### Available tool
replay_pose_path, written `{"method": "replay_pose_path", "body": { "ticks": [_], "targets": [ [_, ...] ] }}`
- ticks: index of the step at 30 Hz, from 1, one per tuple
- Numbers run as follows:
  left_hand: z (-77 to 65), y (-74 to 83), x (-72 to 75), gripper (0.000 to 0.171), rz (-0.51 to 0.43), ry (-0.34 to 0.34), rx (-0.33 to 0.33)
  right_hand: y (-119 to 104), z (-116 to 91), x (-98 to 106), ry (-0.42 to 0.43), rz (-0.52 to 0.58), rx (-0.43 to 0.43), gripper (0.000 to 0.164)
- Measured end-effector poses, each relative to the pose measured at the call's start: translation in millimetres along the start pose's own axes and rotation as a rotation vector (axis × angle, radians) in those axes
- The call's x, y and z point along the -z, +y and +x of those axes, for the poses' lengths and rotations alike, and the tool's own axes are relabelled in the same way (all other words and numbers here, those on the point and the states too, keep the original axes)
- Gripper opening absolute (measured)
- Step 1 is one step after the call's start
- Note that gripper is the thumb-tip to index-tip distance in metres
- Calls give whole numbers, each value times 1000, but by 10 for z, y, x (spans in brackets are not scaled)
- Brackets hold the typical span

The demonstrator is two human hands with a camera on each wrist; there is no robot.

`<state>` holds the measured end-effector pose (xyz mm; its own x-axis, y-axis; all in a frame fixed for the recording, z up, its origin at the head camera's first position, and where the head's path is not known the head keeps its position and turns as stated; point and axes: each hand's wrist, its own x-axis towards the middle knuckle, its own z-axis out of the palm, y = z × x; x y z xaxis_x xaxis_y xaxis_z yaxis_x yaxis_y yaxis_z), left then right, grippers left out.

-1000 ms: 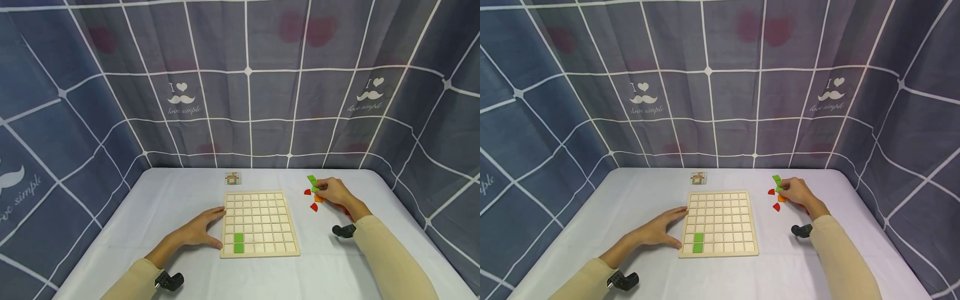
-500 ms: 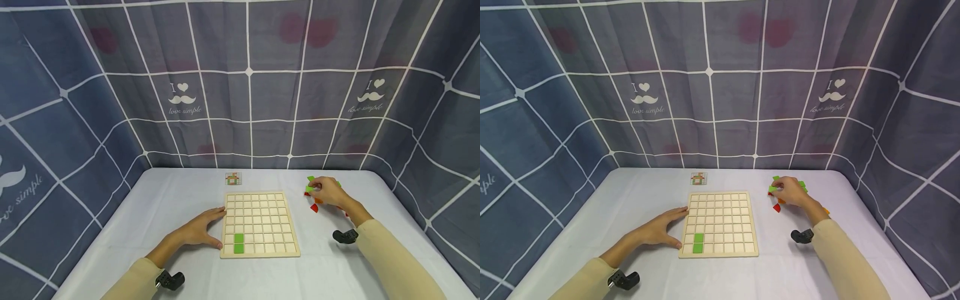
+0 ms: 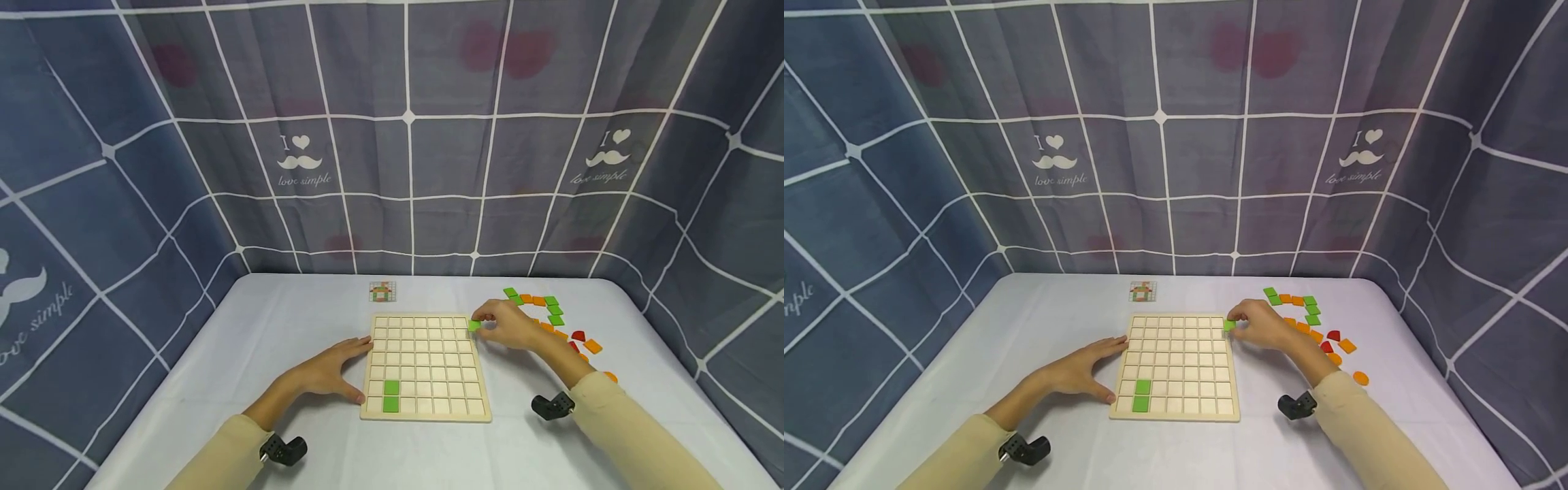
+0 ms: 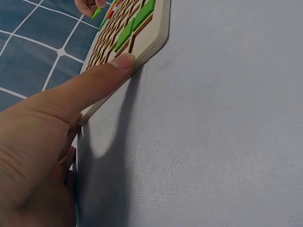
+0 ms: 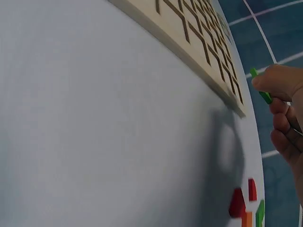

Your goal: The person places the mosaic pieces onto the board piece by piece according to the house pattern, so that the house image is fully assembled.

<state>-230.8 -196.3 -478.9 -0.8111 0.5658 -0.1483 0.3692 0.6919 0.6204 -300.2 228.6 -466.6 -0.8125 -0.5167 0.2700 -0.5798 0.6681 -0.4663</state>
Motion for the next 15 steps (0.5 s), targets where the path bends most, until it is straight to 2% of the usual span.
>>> {"method": "replay_pose_path", "body": {
  "ticks": [3, 11, 15],
  "targets": [
    [-2, -24, -7, 110, -11, 14, 5, -106, 53, -101, 2, 21, 31, 20],
    [17, -47, -25, 110, -47, 26, 2, -407, 149, -346, -56, 96, 67, 21],
    [26, -46, -40, 110, -46, 26, 5, -516, 167, -483, -78, 130, 134, 20]
  ]
}}
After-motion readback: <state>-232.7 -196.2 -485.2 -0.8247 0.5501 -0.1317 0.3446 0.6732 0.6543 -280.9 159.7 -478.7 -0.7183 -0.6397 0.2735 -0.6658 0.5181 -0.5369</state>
